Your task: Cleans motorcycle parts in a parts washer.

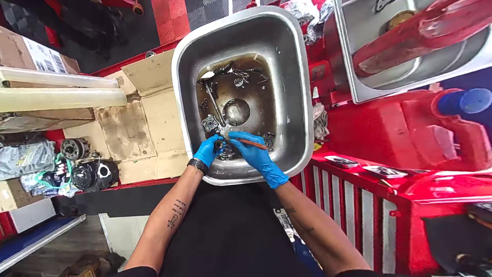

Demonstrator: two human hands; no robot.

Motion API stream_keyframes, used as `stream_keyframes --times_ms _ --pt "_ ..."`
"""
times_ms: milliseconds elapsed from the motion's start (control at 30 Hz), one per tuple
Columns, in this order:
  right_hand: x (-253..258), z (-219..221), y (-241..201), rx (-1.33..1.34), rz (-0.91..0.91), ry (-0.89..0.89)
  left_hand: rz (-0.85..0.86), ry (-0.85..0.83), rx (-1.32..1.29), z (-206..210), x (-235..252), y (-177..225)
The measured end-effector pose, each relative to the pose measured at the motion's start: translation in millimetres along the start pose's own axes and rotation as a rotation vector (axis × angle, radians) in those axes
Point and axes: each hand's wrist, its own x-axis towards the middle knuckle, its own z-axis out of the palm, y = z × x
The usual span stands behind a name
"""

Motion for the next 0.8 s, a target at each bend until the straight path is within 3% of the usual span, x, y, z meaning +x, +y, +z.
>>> stream_keyframes --times_ms 67,167,267,333,400,467,567,633,733,800 --pt "-9 7 -4 0.029 0.008 -0.091 0.035 -0.025 0.021 -1 -1 -9" --pt "-2 5 2 -0.021 0.050 0.017 0.073 -0.011 -0.013 2 1 -5" --pt "-12 12 -1 -0.010 0.031 -0.083 0.111 0.009 -0.044 -1 -1 -13" --pt "-6 4 8 -0.094 0.043 -0.010 0.099 -0.001 -0.033 3 -6 -6" --pt "1 -4 5 -0.023 0.139 0.070 0.067 -0.019 -0.063 0 -11 -4" --pt "1 -4 -10 0.091 0.241 0.008 0.095 -0.071 -0.059 -4 -13 -7" --pt "1 -9 5 -0.052 0.231 0.043 0.185 -0.102 0.089 -6 -10 -7" --pt "2 -18 17 -0.190 0.295 0.075 0.215 -0.020 0.237 -10 -9 -7" --pt "-2 -16 24 -0.420 0.404 -0.193 0.245 0.055 0.414 -11 -6 -5" --pt "-7 -14 24 -0.430 0.449 -0.318 0.239 0.056 0.397 -11 -2 -4"
